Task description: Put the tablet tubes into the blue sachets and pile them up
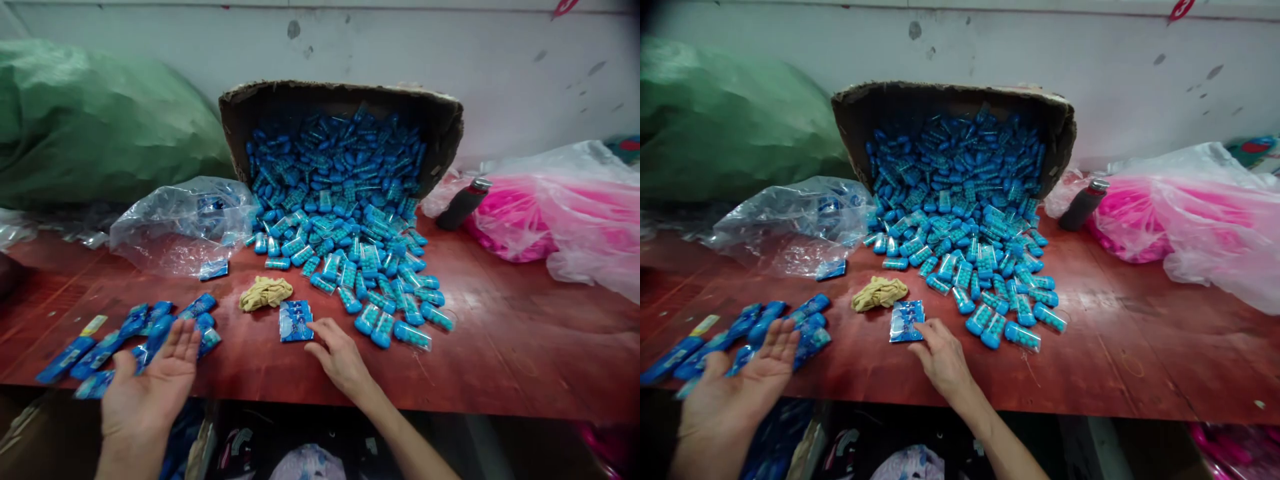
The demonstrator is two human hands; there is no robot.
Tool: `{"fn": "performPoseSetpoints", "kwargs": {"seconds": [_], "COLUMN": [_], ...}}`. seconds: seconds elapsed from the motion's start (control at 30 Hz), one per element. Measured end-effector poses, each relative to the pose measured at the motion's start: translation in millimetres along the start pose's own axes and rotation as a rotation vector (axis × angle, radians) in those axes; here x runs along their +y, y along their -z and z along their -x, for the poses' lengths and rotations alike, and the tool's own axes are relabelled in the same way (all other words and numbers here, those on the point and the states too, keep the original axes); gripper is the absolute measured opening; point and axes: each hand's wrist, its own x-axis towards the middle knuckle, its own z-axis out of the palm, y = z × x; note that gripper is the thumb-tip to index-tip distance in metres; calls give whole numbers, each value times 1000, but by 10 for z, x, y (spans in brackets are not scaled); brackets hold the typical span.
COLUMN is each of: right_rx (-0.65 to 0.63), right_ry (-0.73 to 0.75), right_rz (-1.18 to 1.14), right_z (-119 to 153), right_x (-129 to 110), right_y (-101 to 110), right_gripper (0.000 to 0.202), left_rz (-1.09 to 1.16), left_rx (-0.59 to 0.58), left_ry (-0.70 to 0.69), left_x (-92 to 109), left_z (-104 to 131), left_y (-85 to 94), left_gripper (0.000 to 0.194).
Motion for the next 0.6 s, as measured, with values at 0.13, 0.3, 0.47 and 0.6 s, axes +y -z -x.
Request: {"fn": "performPoseSetpoints", "kwargs": {"seconds": [0.13,0.3,0.47,0.6], "right_rx": [13,50,93,171], "right_ry": [20,12,44,87], "right_rz": [403,553,567,501], "right_z": [-249,-325,-282,-210], "right_x": [95,154,162,79], "right_y": [-103,-273,-282,-217], "right_gripper": [28,14,12,15], "left_rz": [-126,-354,-540,-680], "left_rx": [-15,-309,-337,-278], "left_ry": [117,334,135,-109], "left_x": [-106,-899,-1205,-1209], "left_z": [-2,199,153,71], "left_y": [54,65,43,-18], "left_gripper": [40,9,30,49]}}
